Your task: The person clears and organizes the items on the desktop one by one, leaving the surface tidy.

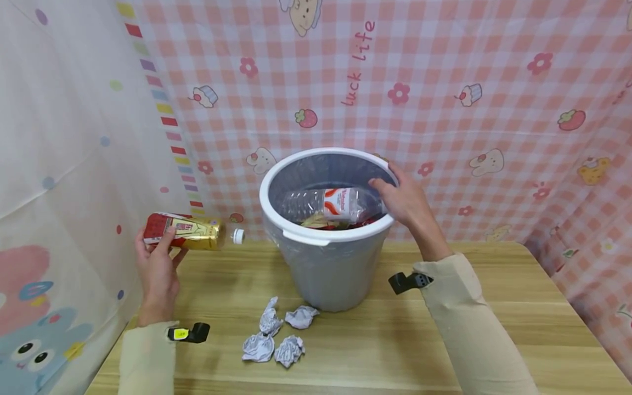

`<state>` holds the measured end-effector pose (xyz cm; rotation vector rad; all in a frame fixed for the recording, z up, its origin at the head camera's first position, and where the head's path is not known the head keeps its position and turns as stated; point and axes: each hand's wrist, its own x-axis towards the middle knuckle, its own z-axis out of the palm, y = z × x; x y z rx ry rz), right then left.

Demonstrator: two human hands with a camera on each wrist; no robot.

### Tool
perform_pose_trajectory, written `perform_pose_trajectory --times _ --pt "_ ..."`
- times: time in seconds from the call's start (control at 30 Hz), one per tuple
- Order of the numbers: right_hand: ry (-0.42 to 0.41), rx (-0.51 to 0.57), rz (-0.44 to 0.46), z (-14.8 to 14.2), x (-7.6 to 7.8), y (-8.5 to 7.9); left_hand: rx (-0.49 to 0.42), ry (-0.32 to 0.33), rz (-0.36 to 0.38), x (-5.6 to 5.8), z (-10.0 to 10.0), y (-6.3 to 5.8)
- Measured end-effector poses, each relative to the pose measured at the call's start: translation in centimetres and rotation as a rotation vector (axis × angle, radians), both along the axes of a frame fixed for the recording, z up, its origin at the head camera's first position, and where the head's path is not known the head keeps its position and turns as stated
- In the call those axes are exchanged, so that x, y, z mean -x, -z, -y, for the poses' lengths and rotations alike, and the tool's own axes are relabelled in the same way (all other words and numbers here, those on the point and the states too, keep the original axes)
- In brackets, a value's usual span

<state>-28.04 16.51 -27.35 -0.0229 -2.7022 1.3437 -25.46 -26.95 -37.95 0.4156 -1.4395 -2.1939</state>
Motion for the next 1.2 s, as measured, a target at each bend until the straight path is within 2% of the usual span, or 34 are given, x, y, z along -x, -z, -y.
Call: perform_pose_trajectory --times 0.6,0.73,1.03,1.2 --pt "0.009 0.017 0.017 0.0 0.1 -0.3 0.003 0.006 -0.190 -0.4 -1.0 -4.8" --pt "0.008 0.019 0.010 0.0 0.0 -0.2 0.053 0.007 -0.214 -0.6 -1.6 -5.5" --pt "0.007 0.013 0.006 -0.1 0.0 0.0 0.093 0.011 -0.260 -0.8 -2.5 -6.8" --pt "0.005 0.008 0.005 0.0 0.0 0.0 0.063 0.032 -0.284 -0.7 -3.2 -7.8"
